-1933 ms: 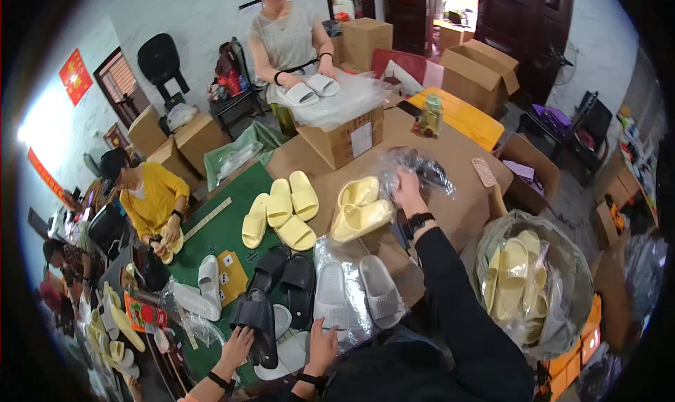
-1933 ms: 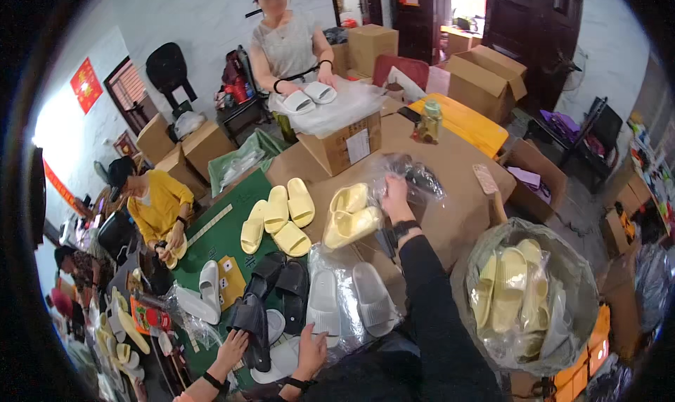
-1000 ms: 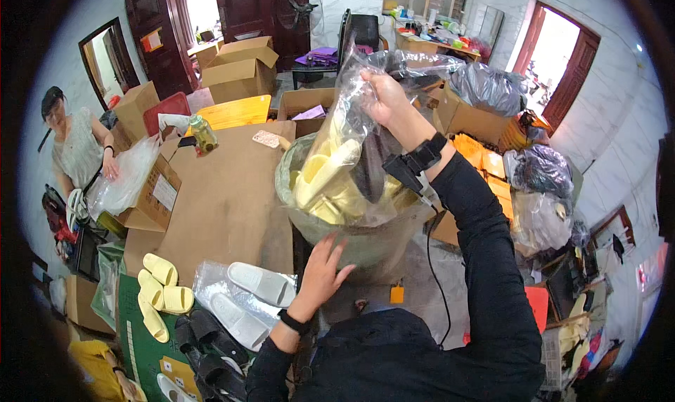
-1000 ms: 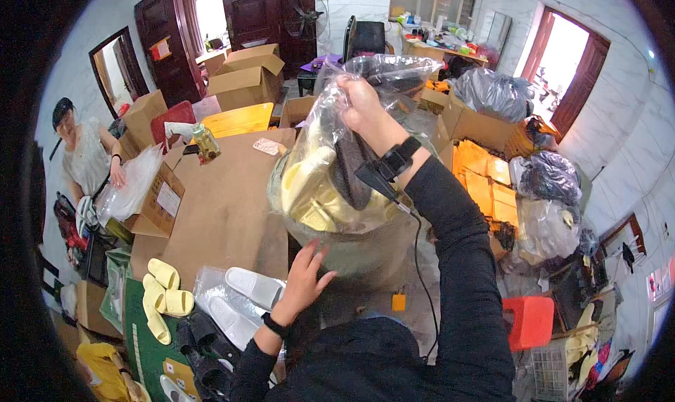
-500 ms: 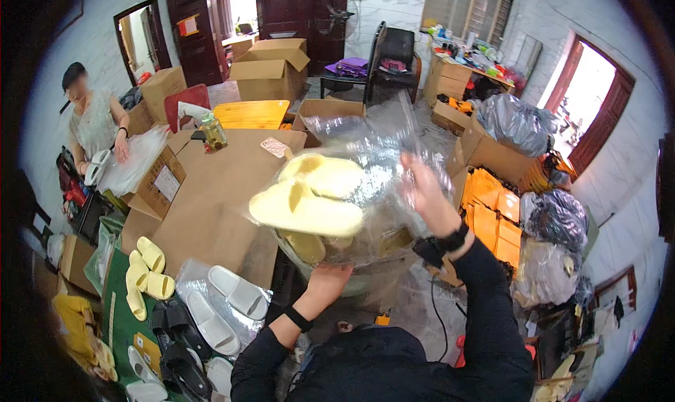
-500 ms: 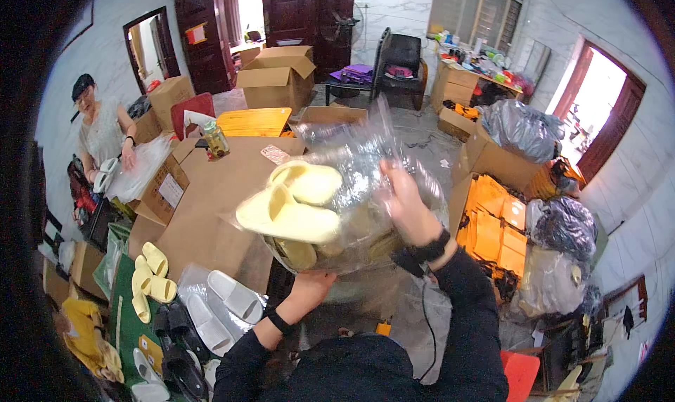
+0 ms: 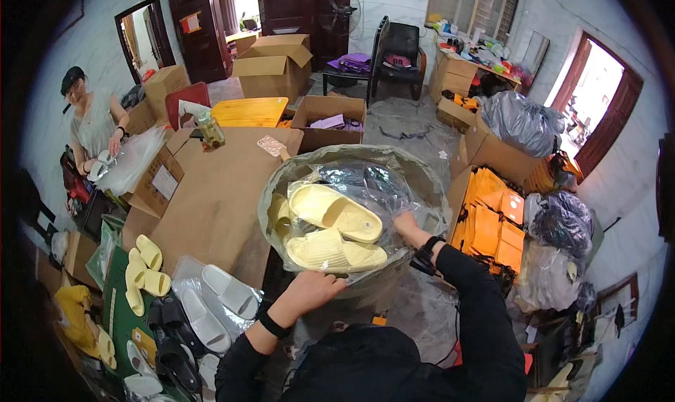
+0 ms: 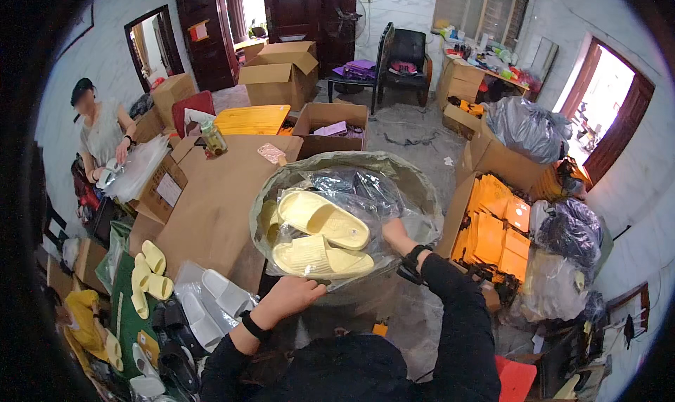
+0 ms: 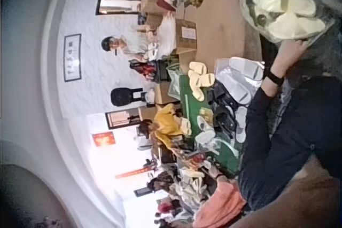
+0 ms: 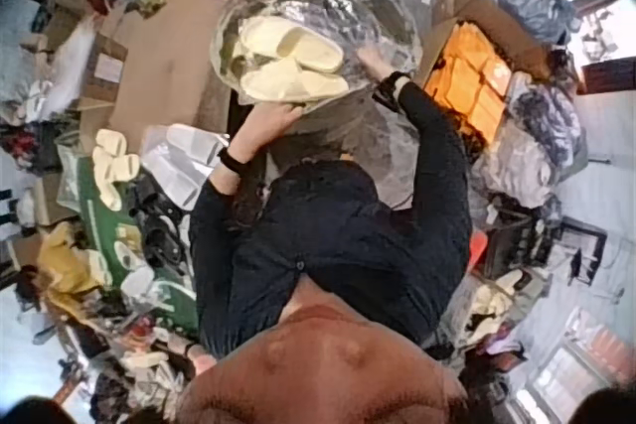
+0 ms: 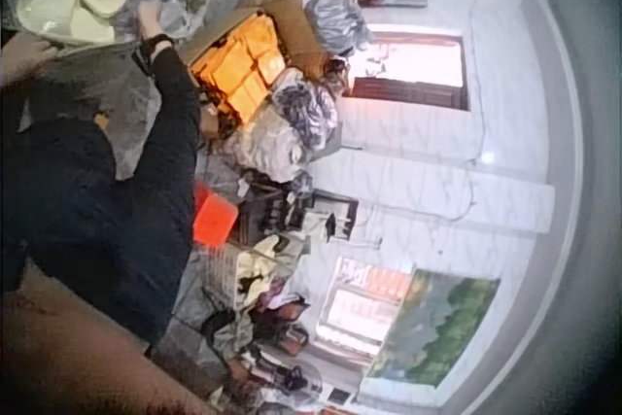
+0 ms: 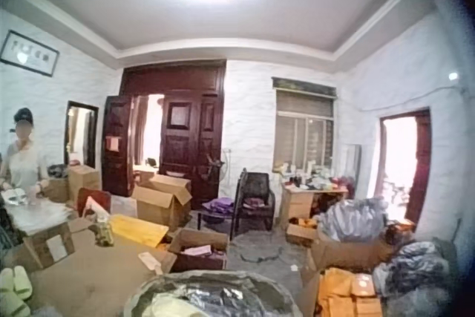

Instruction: Packing manufactured sandals into bags and large containers.

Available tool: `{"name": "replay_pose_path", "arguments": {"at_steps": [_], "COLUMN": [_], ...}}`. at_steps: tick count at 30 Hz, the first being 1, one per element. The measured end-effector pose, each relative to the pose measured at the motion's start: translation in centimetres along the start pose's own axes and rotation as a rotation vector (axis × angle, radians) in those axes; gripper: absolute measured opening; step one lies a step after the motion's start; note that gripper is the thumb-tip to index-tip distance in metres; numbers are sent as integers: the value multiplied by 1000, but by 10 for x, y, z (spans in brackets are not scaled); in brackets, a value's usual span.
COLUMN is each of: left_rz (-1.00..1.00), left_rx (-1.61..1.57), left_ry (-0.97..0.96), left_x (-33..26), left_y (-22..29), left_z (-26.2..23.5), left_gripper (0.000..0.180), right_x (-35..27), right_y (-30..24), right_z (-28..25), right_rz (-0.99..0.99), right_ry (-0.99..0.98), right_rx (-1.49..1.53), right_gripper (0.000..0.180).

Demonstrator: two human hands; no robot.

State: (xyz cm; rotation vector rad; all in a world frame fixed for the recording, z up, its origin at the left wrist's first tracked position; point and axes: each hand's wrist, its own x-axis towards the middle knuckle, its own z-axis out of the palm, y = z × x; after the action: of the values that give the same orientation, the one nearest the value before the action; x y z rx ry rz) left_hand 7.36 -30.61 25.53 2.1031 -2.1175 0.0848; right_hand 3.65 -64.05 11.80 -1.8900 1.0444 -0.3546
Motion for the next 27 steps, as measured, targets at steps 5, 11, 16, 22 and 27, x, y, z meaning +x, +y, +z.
{"name": "replay_pose_path", "arguments": {"at_steps": [5, 11, 16, 22, 27], "left_rz": [88, -255, -383, -422, -411], "left_rx": [65, -175, -555, -666, -300], "left_ry": [79, 116, -161, -181, -95], "left_x": [-12, -21, -15, -8, -5], "left_y": [1, -14, -37, -39, -29], "left_z": [10, 32, 41, 32, 2], "left_gripper": [11, 15, 28, 27, 12], "right_x": [8, -1, 29, 52, 87], "right_y": [-13, -55, -74, -39, -21], "right_z": [15, -31, -96, -111, -126], "right_rz": [14, -228, -130, -487, -243], "right_ry": [100, -543, -461, 908, 260], "right_rx": [-380, -543, -707, -866, -898], "right_gripper": [24, 37, 48, 43, 30]}}
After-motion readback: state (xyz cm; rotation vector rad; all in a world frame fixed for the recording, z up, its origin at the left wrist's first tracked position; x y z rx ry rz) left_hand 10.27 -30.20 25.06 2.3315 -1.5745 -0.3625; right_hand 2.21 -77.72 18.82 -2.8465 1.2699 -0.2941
